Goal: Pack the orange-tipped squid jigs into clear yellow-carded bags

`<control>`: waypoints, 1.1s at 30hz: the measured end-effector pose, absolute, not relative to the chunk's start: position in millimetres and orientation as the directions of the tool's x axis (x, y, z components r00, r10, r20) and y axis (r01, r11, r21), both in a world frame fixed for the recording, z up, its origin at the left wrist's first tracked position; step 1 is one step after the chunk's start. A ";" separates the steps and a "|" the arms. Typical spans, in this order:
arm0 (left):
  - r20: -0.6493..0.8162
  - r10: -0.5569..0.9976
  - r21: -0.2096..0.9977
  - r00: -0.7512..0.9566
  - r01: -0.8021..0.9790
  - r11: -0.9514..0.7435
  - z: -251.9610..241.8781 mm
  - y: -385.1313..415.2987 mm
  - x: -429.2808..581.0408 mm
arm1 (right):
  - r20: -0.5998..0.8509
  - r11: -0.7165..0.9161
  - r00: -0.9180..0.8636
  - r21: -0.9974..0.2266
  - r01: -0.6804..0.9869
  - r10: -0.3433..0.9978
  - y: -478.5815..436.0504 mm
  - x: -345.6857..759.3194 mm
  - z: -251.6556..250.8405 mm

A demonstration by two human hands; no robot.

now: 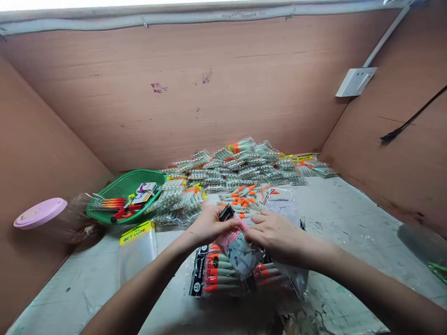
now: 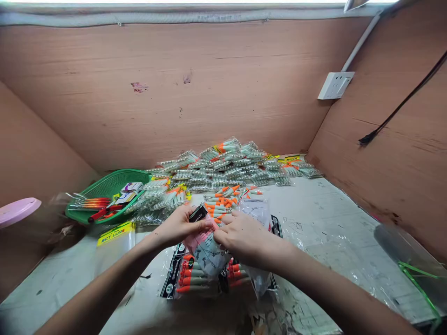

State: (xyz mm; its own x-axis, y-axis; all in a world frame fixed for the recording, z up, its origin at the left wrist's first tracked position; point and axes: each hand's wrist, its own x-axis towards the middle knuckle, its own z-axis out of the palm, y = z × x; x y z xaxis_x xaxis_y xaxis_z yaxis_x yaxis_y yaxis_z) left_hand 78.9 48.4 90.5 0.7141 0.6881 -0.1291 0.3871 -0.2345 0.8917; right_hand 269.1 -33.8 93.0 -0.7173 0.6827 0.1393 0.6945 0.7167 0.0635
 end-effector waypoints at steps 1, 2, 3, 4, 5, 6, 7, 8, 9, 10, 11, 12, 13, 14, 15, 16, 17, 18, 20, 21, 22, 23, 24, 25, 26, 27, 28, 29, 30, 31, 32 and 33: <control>-0.132 0.687 0.892 0.715 0.389 -0.233 89.7 48.1 79.6 | 0.108 0.713 -0.717 0.078 0.697 0.688 -33.1 267.9 94.0; -0.134 0.685 0.892 0.716 0.389 -0.231 88.9 47.9 80.2 | 0.078 0.710 -0.715 0.087 0.699 0.694 -32.6 266.5 95.0; -0.137 0.683 0.892 0.718 0.389 -0.230 88.3 47.9 80.7 | 0.050 0.709 -0.715 0.093 0.699 0.697 -32.3 265.2 95.9; -0.140 0.680 0.893 0.720 0.389 -0.228 87.7 48.1 81.0 | 0.027 0.711 -0.716 0.097 0.696 0.698 -32.3 263.9 96.7; -0.143 0.677 0.893 0.722 0.388 -0.226 87.2 48.6 81.1 | 0.009 0.714 -0.718 0.099 0.693 0.696 -32.7 262.8 97.4; -0.147 0.675 0.894 0.723 0.388 -0.222 86.7 49.2 81.0 | -0.003 0.719 -0.722 0.102 0.688 0.691 -33.4 262.2 97.9; -0.150 0.675 0.896 0.723 0.388 -0.216 86.2 50.0 80.8 | -0.009 0.724 -0.728 0.105 0.682 0.686 -34.7 262.2 98.4; -0.156 0.674 0.899 0.722 0.387 -0.206 85.7 50.8 80.6 | -0.011 0.728 -0.731 0.107 0.677 0.682 -36.3 262.8 98.6; -0.165 0.670 0.903 0.724 0.385 -0.193 85.0 51.5 80.3 | -0.008 0.730 -0.733 0.105 0.675 0.680 -38.4 264.1 98.8; -0.176 0.663 0.907 0.728 0.381 -0.178 84.2 52.0 80.0 | -0.003 0.733 -0.736 0.093 0.674 0.677 -40.7 266.1 99.0; -0.187 0.653 0.912 0.733 0.378 -0.162 83.2 52.3 80.0 | 0.002 0.737 -0.738 0.068 0.673 0.674 -43.1 268.6 99.1; -0.199 0.641 0.916 0.741 0.374 -0.148 82.0 52.3 80.2 | 0.004 0.742 -0.742 0.031 0.670 0.670 -45.6 271.3 99.4; -0.210 0.627 0.919 0.750 0.370 -0.135 80.6 52.1 80.7 | 0.004 0.747 -0.747 -0.015 0.664 0.665 -48.1 274.2 99.8; -0.216 0.613 0.923 0.760 0.364 -0.126 79.2 51.8 81.7 | 0.004 0.751 -0.752 -0.061 0.657 0.659 -50.3 276.9 100.3; -0.219 0.600 0.926 0.769 0.358 -0.120 77.7 51.3 83.1 | 0.010 0.752 -0.755 -0.101 0.652 0.656 -52.2 279.3 101.0; -0.219 0.588 0.930 0.779 0.350 -0.116 76.3 50.8 84.9 | 0.017 0.751 -0.756 -0.134 0.647 0.655 -53.9 281.4 101.9; -0.219 0.574 0.933 0.789 0.341 -0.112 75.0 50.2 87.0 | 0.027 0.748 -0.755 -0.164 0.643 0.655 -55.4 283.2 102.9; -0.220 0.562 0.936 0.798 0.335 -0.109 73.9 49.8 89.3 | 0.037 0.746 -0.755 -0.193 0.637 0.654 -56.8 284.6 104.0; -0.225 0.541 0.939 0.810 0.328 -0.101 73.0 49.6 93.3 | 0.054 0.738 -0.754 -0.259 0.623 0.655 -60.2 287.0 106.3; -0.230 0.536 0.939 0.812 0.330 -0.097 73.3 50.1 94.5 | 0.056 0.731 -0.752 -0.295 0.616 0.656 -62.5 288.3 107.4; -0.233 0.540 0.938 0.808 0.334 -0.095 74.2 51.0 94.9 | 0.047 0.723 -0.755 -0.334 0.604 0.653 -65.3 289.9 108.5; -0.234 0.554 0.936 0.799 0.339 -0.094 75.8 52.4 94.6 | 0.038 0.713 -0.757 -0.370 0.596 0.653 -68.5 291.8 109.7; -0.231 0.575 0.934 0.785 0.344 -0.095 77.9 54.1 93.5 | 0.032 0.700 -0.754 -0.399 0.592 0.656 -71.7 294.3 110.9; -0.224 0.596 0.932 0.771 0.347 -0.098 80.5 55.9 92.0 | 0.031 0.688 -0.750 -0.422 0.590 0.661 -74.7 297.3 112.3; -0.217 0.613 0.932 0.760 0.348 -0.102 83.1 57.5 90.4 | 0.043 0.680 -0.741 -0.438 0.588 0.670 -76.9 301.0 113.8; -0.209 0.622 0.933 0.755 0.344 -0.104 85.5 59.0 89.3 | 0.066 0.670 -0.726 -0.448 0.592 0.685 -78.0 305.1 115.2; -0.203 0.626 0.935 0.753 0.338 -0.103 87.3 60.3 88.9 | 0.092 0.652 -0.696 -0.453 0.608 0.712 -77.9 309.5 116.5; -0.198 0.631 0.938 0.750 0.331 -0.099 88.1 61.4 89.4 | 0.122 0.627 -0.656 -0.462 0.627 0.745 -76.5 313.8 117.5; -0.195 0.643 0.941 0.741 0.326 -0.090 87.9 62.5 90.8 | 0.141 0.593 -0.611 -0.481 0.646 0.779 -74.0 317.8 117.9; -0.194 0.660 0.944 0.726 0.321 -0.076 86.7 63.8 93.0 | 0.156 0.555 -0.562 -0.502 0.663 0.812 -70.6 321.1 117.7; -0.195 0.681 0.947 0.706 0.317 -0.058 84.6 65.3 95.5 | 0.172 0.524 -0.517 -0.514 0.679 0.838 -66.7 323.2 116.7; -0.197 0.700 0.950 0.687 0.311 -0.038 82.0 66.9 97.8 | 0.199 0.514 -0.486 -0.509 0.691 0.851 -62.4 324.1 115.0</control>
State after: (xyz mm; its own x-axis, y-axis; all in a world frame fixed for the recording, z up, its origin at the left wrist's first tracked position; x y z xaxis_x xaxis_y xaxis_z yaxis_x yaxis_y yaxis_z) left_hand 97.8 66.9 82.0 0.6869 0.6996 -0.1970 0.3108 -0.0377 0.9497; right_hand 324.1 -62.4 115.0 -0.4861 0.8509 0.1989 0.6908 0.5136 -0.5089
